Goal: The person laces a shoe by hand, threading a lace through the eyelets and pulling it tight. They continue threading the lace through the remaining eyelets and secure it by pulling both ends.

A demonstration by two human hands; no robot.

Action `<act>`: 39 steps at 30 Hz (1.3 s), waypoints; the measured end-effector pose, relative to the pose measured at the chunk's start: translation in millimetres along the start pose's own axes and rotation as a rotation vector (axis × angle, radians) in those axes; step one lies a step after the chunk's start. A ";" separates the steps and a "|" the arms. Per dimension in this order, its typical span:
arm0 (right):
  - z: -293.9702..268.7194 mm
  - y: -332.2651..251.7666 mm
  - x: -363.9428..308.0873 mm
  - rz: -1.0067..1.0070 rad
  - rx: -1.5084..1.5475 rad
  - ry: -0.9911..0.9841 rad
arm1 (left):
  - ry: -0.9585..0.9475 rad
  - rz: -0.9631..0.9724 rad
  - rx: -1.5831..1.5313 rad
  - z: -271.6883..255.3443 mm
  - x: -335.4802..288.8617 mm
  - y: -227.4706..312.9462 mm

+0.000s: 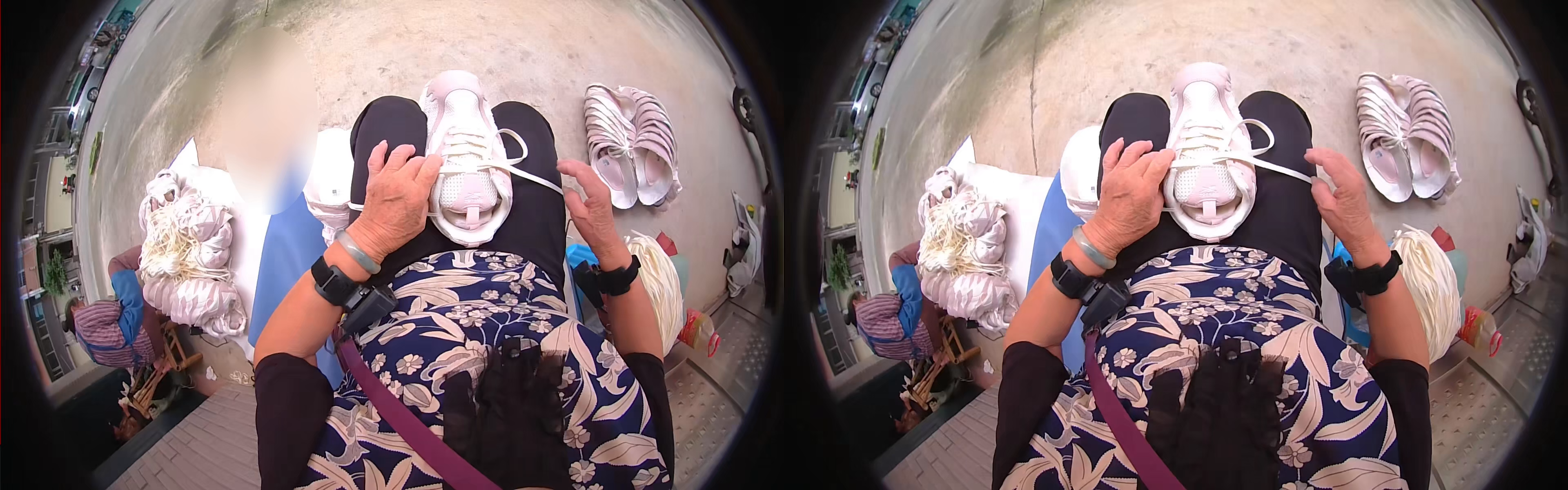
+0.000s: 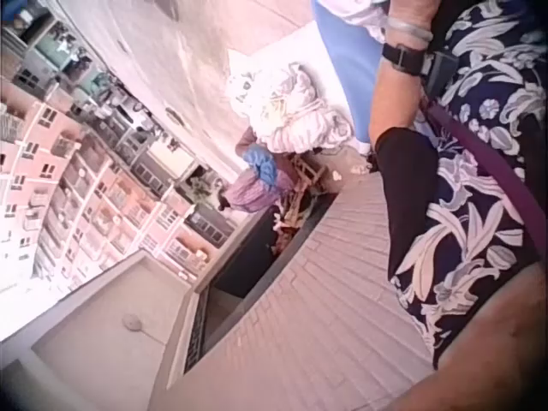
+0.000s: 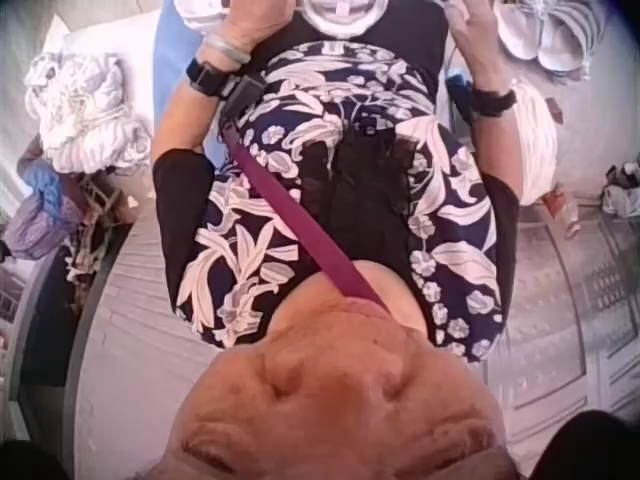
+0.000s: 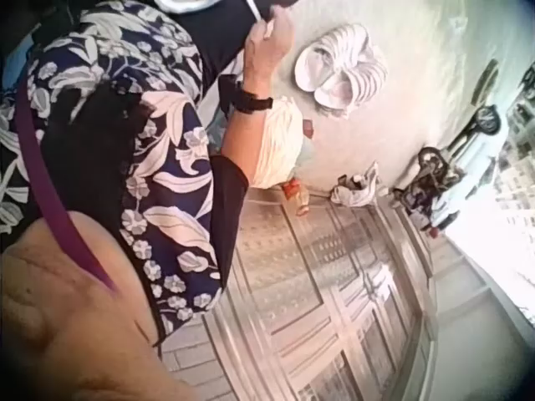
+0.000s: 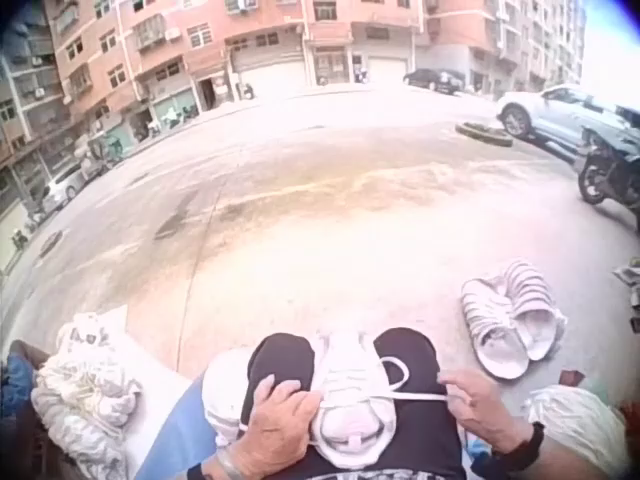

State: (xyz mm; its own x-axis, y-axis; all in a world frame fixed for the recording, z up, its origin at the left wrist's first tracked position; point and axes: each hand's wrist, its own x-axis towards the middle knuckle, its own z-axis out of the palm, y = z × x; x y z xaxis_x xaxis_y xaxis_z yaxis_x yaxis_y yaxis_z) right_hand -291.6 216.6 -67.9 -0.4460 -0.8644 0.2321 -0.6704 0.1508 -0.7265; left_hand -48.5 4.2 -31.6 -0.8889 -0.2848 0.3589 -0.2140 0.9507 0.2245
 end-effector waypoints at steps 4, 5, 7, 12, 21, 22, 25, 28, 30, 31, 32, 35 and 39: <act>27.2 -39.5 26.6 -0.134 -0.004 -0.088 | -0.023 0.029 0.016 1.2 3.1 3.4; 30.8 -42.4 30.1 -0.084 0.044 -0.154 | -0.053 0.027 0.011 -0.3 3.2 2.5; 32.9 -44.5 32.9 -0.172 -0.009 -0.157 | -0.047 0.045 0.028 -5.9 4.4 0.3; 21.8 -52.4 30.6 -0.160 -0.035 -0.129 | -0.071 0.014 0.001 -25.7 6.1 -6.2; 20.1 -68.5 27.3 -0.121 0.138 -0.077 | -0.034 -0.094 0.229 -62.4 -31.5 -55.7; 20.5 -68.6 26.5 -0.128 0.130 -0.068 | -0.042 -0.097 0.227 -65.9 -38.2 -59.2; 21.1 -68.0 26.4 -0.056 0.216 -0.134 | -0.086 -0.189 0.279 -69.1 -56.5 -65.4; 24.0 -68.9 32.3 0.377 0.596 -0.269 | -0.136 -0.215 0.311 -60.7 -71.6 -72.7; 25.2 -72.1 35.9 0.312 0.474 -0.204 | -0.138 -0.237 0.313 -57.3 -82.1 -83.9; 22.4 -73.8 36.6 0.256 0.496 -0.187 | -0.145 -0.274 0.345 -57.6 -88.1 -91.4; 17.8 -75.4 37.1 0.261 0.465 -0.245 | -0.154 -0.311 0.376 -59.0 -94.4 -99.6; 10.2 -80.6 39.8 0.205 0.417 -0.261 | -0.160 -0.388 0.460 -74.7 -115.7 -124.6; 8.3 -80.4 44.0 0.022 0.243 -0.195 | -0.129 -0.399 0.433 -93.5 -138.1 -137.6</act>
State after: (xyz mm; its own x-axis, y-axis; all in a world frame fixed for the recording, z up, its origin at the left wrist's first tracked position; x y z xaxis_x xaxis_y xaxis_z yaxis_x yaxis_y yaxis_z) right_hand -252.4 162.5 -4.7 -0.3205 -0.9416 0.1031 -0.4903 0.0718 -0.8686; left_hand 141.6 -98.7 -27.3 -0.7418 -0.6388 0.2042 -0.6630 0.7443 -0.0801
